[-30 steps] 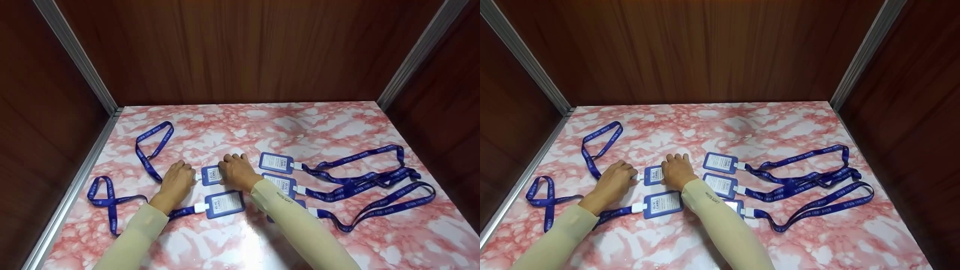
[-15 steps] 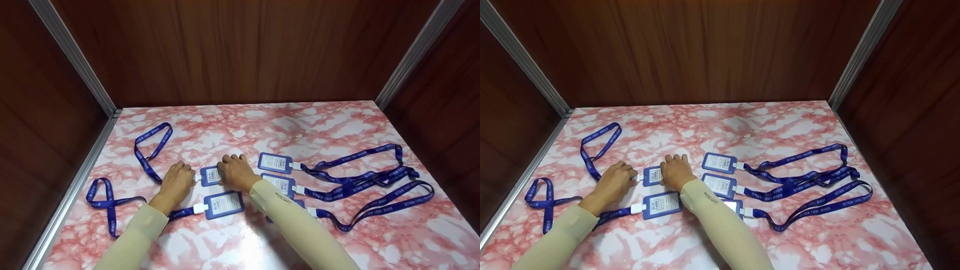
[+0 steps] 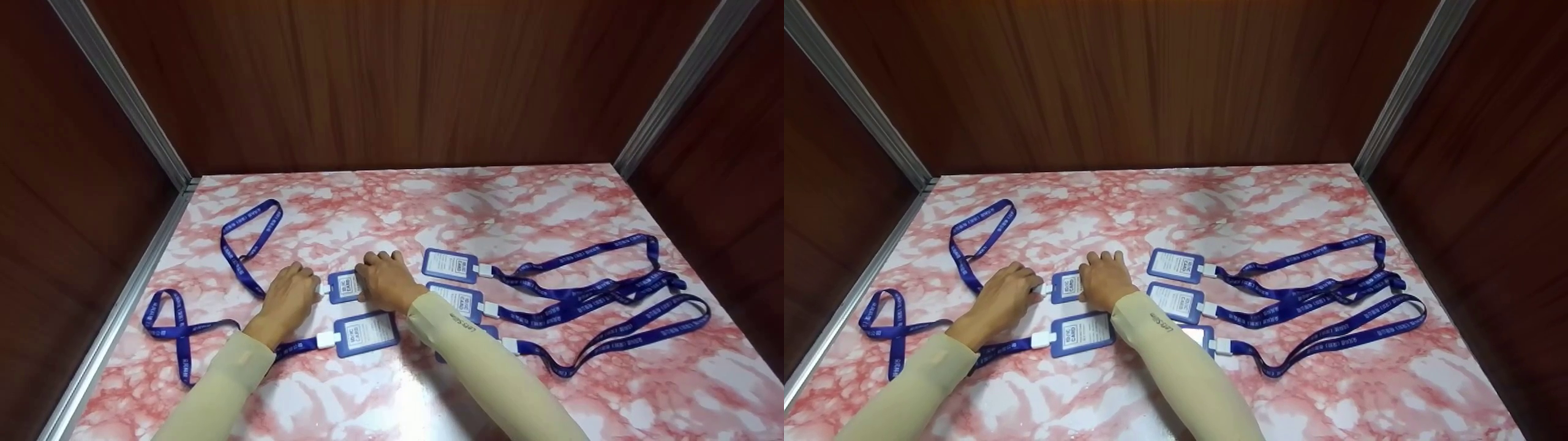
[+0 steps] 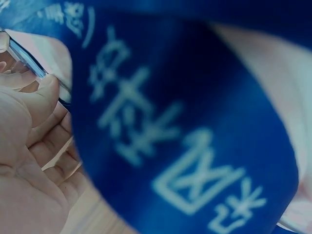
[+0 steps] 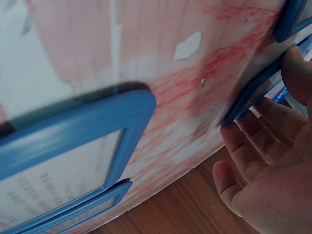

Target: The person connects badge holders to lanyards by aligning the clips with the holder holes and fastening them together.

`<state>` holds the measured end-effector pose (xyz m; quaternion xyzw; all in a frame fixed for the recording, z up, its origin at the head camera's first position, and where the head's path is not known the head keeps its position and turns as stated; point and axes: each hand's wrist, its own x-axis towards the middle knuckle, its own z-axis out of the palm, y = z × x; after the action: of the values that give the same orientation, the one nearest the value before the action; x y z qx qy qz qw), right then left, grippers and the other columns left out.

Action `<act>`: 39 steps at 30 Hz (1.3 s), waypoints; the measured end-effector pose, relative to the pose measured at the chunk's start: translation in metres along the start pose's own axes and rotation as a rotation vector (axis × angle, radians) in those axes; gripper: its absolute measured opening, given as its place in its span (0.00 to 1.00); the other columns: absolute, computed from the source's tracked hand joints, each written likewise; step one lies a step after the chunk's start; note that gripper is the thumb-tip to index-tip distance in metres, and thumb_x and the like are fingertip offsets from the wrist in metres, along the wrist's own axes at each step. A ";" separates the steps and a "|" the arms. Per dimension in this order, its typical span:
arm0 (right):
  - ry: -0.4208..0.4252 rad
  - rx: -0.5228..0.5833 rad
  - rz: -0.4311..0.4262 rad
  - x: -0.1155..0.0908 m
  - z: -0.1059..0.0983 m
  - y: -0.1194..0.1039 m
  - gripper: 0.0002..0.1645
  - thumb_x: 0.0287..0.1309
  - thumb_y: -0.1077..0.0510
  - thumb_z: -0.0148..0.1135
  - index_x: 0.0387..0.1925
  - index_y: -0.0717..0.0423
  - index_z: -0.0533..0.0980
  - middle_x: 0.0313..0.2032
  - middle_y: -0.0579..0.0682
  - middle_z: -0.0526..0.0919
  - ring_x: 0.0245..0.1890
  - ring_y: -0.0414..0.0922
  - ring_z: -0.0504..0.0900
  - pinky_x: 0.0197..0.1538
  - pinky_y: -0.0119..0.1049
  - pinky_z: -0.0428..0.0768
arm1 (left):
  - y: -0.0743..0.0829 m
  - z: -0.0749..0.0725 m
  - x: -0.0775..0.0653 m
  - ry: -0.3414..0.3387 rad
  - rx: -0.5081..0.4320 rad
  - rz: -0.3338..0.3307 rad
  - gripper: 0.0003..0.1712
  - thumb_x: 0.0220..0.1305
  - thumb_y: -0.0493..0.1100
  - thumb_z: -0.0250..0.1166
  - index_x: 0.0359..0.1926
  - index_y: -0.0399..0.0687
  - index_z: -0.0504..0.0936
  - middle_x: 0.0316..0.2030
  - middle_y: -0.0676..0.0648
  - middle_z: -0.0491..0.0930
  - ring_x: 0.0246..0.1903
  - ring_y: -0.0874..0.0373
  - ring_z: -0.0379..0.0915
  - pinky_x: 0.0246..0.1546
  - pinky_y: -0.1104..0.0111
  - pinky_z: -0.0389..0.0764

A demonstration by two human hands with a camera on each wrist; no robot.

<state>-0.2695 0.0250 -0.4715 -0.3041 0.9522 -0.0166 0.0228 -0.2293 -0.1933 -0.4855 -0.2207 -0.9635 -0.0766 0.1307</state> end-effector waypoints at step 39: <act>-0.001 0.051 -0.001 0.002 -0.001 0.001 0.33 0.56 0.40 0.74 0.59 0.49 0.80 0.55 0.50 0.78 0.53 0.52 0.75 0.58 0.48 0.67 | -0.001 0.001 0.005 -0.047 -0.007 0.012 0.08 0.55 0.37 0.77 0.32 0.39 0.85 0.32 0.45 0.81 0.40 0.45 0.72 0.51 0.53 0.75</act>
<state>-0.2715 0.0244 -0.4706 -0.3038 0.9514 -0.0407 0.0309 -0.2343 -0.1921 -0.4856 -0.2285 -0.9648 -0.0740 0.1074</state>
